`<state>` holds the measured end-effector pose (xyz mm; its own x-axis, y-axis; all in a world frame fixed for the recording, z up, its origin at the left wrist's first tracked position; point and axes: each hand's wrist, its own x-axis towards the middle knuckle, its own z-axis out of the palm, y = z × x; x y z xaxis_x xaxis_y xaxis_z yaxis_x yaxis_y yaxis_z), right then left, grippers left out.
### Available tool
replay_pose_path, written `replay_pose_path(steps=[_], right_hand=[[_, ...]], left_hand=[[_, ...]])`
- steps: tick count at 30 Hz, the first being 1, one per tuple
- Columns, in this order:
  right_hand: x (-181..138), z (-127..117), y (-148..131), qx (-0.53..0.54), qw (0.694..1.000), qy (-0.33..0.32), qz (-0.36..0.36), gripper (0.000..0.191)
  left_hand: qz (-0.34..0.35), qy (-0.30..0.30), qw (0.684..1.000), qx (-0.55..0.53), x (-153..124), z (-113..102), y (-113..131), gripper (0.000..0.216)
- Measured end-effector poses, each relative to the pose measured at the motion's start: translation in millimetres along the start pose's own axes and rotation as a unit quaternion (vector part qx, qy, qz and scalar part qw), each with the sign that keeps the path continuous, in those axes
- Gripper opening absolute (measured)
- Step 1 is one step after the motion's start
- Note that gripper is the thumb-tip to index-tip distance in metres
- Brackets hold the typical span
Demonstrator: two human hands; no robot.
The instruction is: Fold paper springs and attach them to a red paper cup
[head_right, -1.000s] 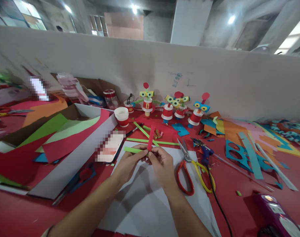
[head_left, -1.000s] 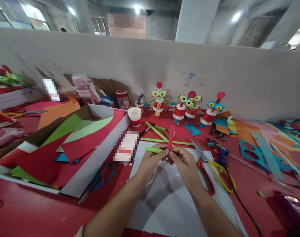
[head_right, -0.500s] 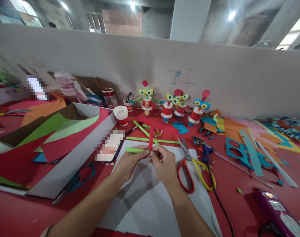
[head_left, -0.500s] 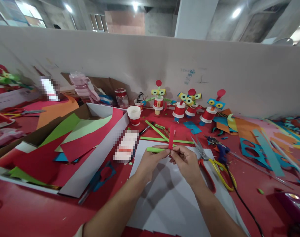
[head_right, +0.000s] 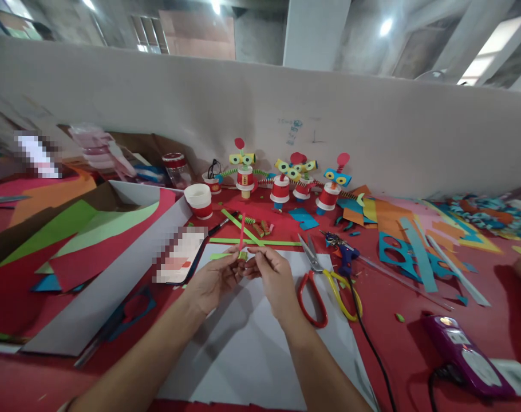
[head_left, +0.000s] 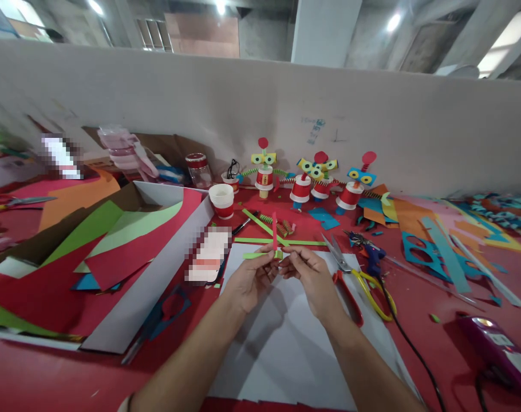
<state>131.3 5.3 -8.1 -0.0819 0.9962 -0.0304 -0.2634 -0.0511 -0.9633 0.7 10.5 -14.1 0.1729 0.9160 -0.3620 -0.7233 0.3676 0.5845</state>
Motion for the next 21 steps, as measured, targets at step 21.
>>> replay_pose_path(steps=[21], right_hand=[[-0.9, 1.1, 3.4, -0.067, 0.997, -0.021, -0.027, 0.018]], left_hand=[[0.175, 0.002, 0.978, 0.116, -7.7, 4.0, -4.9, 0.058]])
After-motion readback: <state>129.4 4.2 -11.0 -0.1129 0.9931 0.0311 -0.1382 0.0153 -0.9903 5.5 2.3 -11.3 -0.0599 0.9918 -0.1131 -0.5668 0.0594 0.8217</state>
